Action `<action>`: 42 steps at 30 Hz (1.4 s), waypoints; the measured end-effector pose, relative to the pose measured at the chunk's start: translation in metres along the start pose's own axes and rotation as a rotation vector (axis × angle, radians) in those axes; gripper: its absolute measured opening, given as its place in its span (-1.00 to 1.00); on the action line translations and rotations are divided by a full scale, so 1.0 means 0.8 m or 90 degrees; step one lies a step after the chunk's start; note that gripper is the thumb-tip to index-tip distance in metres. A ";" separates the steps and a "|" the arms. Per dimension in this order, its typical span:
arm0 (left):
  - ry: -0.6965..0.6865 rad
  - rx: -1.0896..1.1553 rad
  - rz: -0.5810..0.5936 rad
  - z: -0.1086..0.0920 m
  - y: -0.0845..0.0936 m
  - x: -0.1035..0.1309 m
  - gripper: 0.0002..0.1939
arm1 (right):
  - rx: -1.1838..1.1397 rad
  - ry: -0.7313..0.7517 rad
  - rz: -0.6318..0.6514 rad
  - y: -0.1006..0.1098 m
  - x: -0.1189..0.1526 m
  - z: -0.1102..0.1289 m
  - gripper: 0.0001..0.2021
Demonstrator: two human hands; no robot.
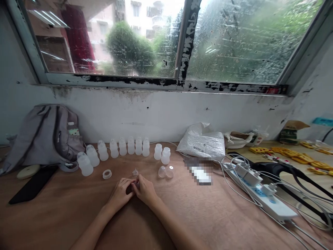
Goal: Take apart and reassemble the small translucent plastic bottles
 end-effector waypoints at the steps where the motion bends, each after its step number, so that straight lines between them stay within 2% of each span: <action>1: 0.000 -0.005 0.008 -0.001 0.000 0.000 -0.68 | -0.003 0.005 0.002 0.000 -0.001 0.000 -0.89; 7: -0.003 -0.012 0.034 -0.005 0.004 0.002 -0.68 | -0.003 0.023 0.006 0.000 0.001 0.002 -0.89; 18: -0.021 -0.005 0.011 -0.013 0.008 0.002 -0.72 | -0.048 0.004 -0.029 -0.008 0.002 -0.017 -0.87; 24: -0.025 -0.009 -0.035 -0.020 0.018 0.004 -0.70 | -0.097 -0.001 -0.041 0.002 0.003 -0.009 -0.82; 30: -0.005 -0.056 -0.112 -0.025 0.026 0.006 -0.61 | -0.181 -0.007 -0.095 0.008 0.004 -0.012 -0.76; 38: -0.003 -0.094 -0.144 -0.033 0.033 0.006 -0.60 | -0.227 -0.045 -0.135 0.016 0.004 -0.012 -0.74; 42: 0.016 -0.077 -0.163 -0.030 0.033 0.007 -0.63 | -0.232 -0.030 -0.155 0.015 0.007 -0.010 -0.77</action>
Point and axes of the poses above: each hand's wrist, its own x-axis away from the middle knuckle, its own y-axis out of the back of the hand, z = x × y, the point moved 6 cm from there along -x, towards the middle knuckle, and after that the axes turned 10 degrees about -x, right-handed, at the moved point
